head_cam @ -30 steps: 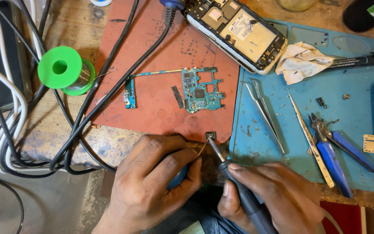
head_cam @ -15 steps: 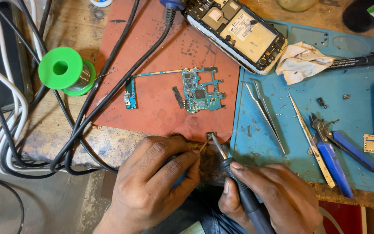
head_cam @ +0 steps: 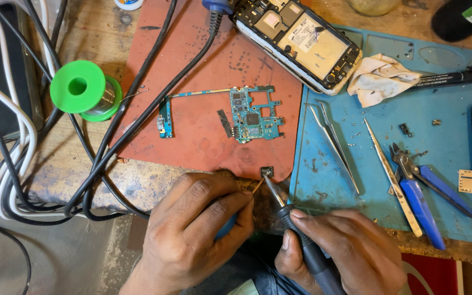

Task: The person uses a soldering iron and solder wire to attach a small electronic component to a circuit board. They hold the component with one hand and apply heat and solder with the other, working on a cluttered workbench.

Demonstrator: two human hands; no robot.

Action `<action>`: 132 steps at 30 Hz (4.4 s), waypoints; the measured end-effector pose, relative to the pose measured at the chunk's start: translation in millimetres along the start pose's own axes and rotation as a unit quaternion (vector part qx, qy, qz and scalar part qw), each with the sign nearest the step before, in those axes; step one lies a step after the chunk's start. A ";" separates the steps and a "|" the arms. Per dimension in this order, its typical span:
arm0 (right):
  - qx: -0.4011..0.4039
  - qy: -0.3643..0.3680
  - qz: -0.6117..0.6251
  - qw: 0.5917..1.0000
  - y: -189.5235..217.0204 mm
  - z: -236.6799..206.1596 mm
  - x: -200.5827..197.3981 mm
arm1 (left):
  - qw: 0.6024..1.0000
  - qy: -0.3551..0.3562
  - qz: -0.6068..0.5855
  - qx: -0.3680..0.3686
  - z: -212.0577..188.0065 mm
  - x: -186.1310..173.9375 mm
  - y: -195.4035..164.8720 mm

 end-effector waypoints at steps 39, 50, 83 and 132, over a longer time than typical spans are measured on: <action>-0.008 -0.038 0.005 0.999 -1.3 -2.2 -2.9 | 1.000 0.004 -0.006 -0.007 0.3 0.4 0.3; 0.020 -0.008 0.017 1.000 -5.3 -3.2 -3.5 | 1.000 -0.012 -0.008 -0.016 -1.6 -1.5 0.7; 0.090 -0.003 0.060 0.994 -21.2 -8.5 -3.1 | 1.000 -0.017 -0.010 -0.021 -2.6 -3.5 1.4; 0.065 0.002 0.063 0.996 -17.2 -0.8 -0.8 | 1.000 -0.010 -0.002 -0.027 -2.5 -2.2 1.1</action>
Point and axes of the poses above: each hand's wrist, its own z-axis towards the middle knuckle, its own x-axis out of the palm, y = z × x, the point moved 9 cm from there along z, towards the middle knuckle, and after that the axes turned 10 degrees about x, right-handed, at the moved point
